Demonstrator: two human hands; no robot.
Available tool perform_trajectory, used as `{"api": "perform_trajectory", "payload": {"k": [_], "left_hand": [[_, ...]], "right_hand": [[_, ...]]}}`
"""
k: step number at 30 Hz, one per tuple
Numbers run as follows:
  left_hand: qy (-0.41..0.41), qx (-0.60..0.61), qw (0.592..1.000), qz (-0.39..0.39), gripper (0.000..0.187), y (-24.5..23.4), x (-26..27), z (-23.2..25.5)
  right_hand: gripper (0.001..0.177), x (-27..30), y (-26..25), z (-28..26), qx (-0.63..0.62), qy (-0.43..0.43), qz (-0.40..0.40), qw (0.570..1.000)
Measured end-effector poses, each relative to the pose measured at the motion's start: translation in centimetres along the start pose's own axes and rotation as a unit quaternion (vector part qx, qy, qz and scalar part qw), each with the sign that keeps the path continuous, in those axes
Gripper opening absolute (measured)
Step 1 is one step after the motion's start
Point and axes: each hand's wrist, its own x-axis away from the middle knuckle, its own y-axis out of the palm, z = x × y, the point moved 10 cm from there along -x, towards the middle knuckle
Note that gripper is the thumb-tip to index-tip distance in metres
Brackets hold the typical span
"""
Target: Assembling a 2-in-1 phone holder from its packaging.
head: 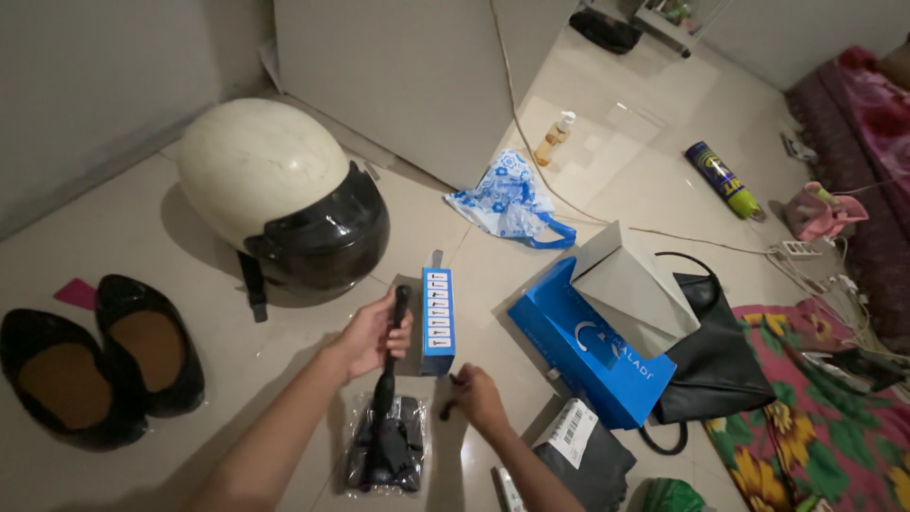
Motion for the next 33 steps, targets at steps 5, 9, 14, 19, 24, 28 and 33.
{"api": "perform_trajectory", "payload": {"k": [5, 9, 14, 19, 24, 28, 33], "left_hand": [[0.013, 0.028, 0.995, -0.099, 0.048, 4.4, -0.2, 1.5], [0.026, 0.021, 0.996, -0.078, 0.036, 6.8, 0.1, 2.5], [0.058, -0.011, 0.995, -0.084, 0.026, 7.1, -0.3, 2.4], [0.066, -0.020, 0.993, -0.097, 0.022, 9.4, 0.0, 2.9], [0.070, -0.078, 0.992, -0.076, 0.034, 11.2, 0.4, 3.6], [0.075, -0.084, 0.991, -0.075, 0.036, 10.3, -0.2, 3.4], [0.060, -0.082, 0.993, -0.054, 0.045, 6.7, -1.5, 1.3]], "right_hand": [[0.018, -1.7, -6.8, -0.3, -0.144, 0.038, 0.060, 0.987], [0.024, -2.7, -10.9, -2.9, -0.357, 0.014, 0.068, 0.931], [0.029, -0.9, -16.1, -10.9, -0.469, -0.059, 0.054, 0.880], [0.029, 0.5, -19.4, -15.7, -0.460, -0.141, 0.059, 0.875], [0.023, 1.5, -20.1, -17.8, -0.479, -0.176, 0.028, 0.860], [0.021, 0.9, -18.8, -16.5, -0.484, -0.164, 0.016, 0.859], [0.016, 0.4, -11.7, -10.4, -0.586, -0.067, -0.112, 0.800]]}}
